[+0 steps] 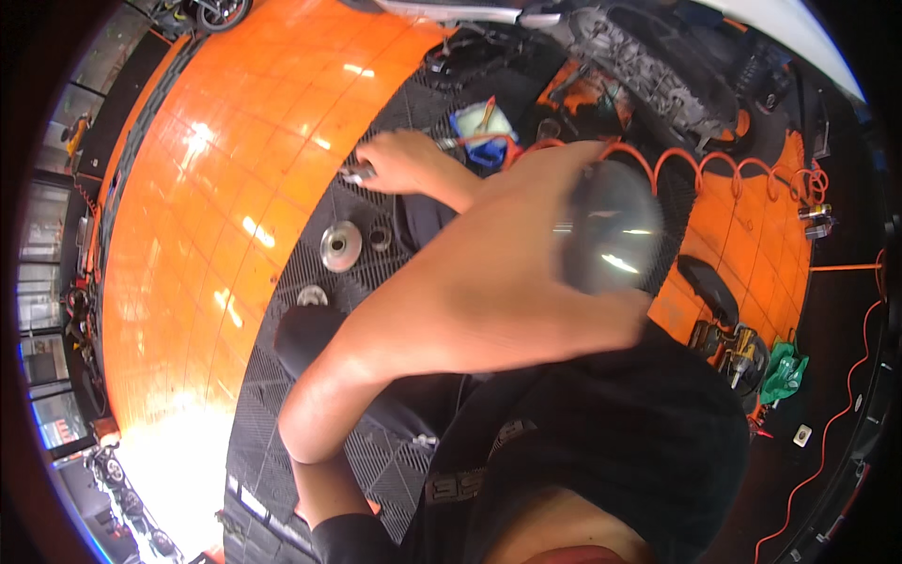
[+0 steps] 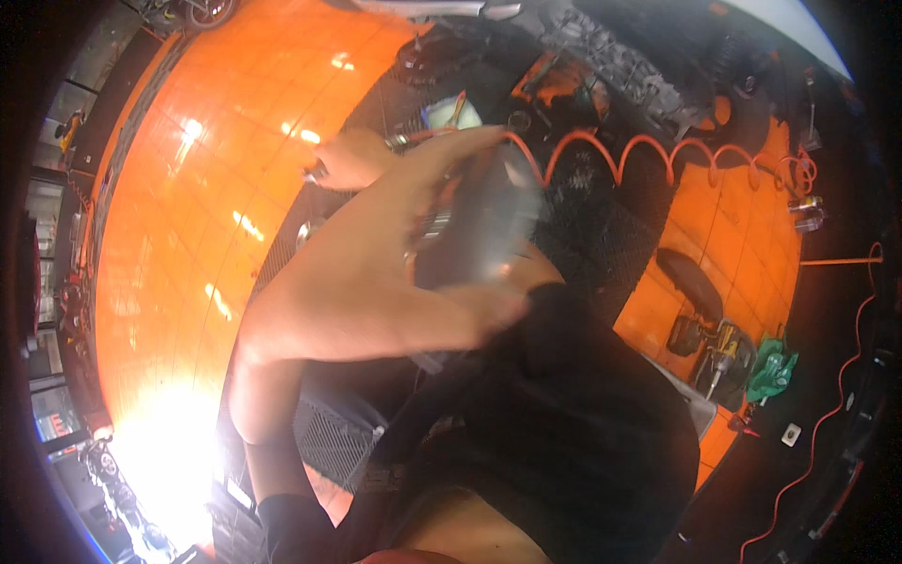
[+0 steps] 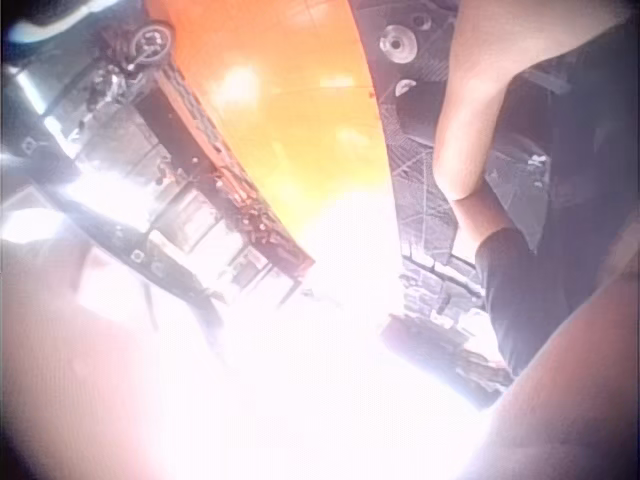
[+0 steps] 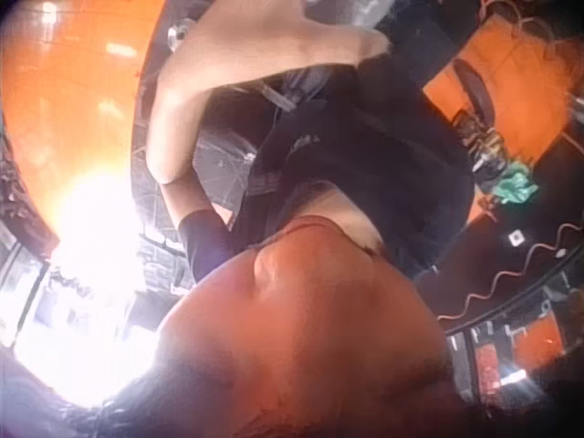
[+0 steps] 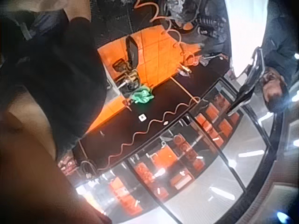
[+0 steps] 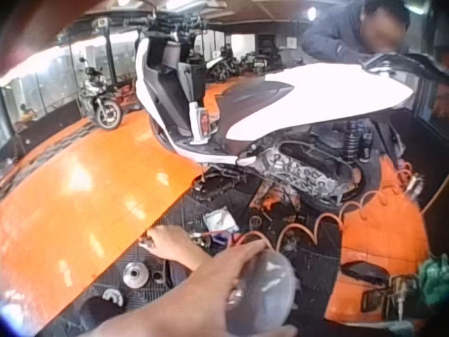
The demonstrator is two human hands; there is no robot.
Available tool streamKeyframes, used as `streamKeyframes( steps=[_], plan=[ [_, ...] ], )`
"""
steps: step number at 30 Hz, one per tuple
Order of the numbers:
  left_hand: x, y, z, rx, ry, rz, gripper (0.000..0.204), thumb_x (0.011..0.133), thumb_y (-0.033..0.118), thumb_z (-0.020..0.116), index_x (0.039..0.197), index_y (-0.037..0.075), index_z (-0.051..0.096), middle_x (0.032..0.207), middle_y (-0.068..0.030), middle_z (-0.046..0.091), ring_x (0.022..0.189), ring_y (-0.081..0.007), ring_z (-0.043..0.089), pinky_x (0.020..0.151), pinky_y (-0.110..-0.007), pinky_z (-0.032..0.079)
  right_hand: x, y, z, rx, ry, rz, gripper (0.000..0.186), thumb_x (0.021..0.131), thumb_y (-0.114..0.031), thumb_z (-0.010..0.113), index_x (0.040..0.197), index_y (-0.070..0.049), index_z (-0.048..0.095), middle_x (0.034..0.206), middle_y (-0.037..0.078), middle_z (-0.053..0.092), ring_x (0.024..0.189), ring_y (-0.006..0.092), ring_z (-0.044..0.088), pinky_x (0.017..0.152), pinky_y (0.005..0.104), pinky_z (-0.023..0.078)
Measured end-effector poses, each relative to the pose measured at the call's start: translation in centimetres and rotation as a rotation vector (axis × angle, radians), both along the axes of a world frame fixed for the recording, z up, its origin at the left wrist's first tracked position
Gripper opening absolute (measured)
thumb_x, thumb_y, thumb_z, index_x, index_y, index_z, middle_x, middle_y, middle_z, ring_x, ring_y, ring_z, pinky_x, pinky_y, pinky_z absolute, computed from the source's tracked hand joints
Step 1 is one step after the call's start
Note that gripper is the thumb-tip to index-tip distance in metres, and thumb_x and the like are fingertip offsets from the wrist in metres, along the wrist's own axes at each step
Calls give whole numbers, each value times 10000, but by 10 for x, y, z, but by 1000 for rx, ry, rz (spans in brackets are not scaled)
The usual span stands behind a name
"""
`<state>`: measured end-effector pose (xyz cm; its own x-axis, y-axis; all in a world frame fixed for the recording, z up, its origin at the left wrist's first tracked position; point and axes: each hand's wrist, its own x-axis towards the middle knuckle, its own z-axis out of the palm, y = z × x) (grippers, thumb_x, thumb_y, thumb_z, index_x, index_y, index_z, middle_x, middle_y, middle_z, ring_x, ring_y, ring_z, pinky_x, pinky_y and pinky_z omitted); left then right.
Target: The person sits on the floor of a workshop and uses a screwdriver to disassemble and clean various metal components of a scooter's variator system. They handle multiple pulleys and weights, using a tool to scrape or adjust parts, and occasionally wipe them with a cloth.
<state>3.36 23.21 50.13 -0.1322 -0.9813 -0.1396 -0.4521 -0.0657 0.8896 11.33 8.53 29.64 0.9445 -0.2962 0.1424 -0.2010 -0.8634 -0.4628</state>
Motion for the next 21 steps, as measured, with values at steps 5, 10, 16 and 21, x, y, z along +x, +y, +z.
streamKeyframes(
  steps=[5,10,16,21],
  plan=[
    [64,-13,-65,-139,610,277,921,746,384,739,1461,-35,338,1382,-222,493,1194,-281,544,994,-399,446,-111,2,-14,-12,-175,91,373,720,-320,750,994,-84,657,1195,83,553,1103,274,565,823,423,528],
    [86,-39,-124,-235,1020,365,811,839,502,647,1432,10,391,1369,-143,512,1130,-248,586,840,-366,553,-199,57,-26,-63,-11,176,586,631,-146,799,1176,-122,585,1416,97,412,1181,357,484,922,442,477],
    [80,-60,-188,-137,1148,387,744,868,593,577,1399,94,428,1362,-153,513,1126,-352,593,822,-492,558,-219,69,-3,-31,-21,152,724,687,-310,812,1323,-121,521,1465,131,373,1283,369,398,1061,484,338],
    [61,-65,-199,-179,1227,345,757,886,640,517,1411,104,414,1411,-157,470,1175,-383,564,856,-516,538,-240,60,-26,208,-240,60,715,749,-420,780,1339,-120,510,1449,158,382,1334,357,357,1096,505,291]
  ],
)
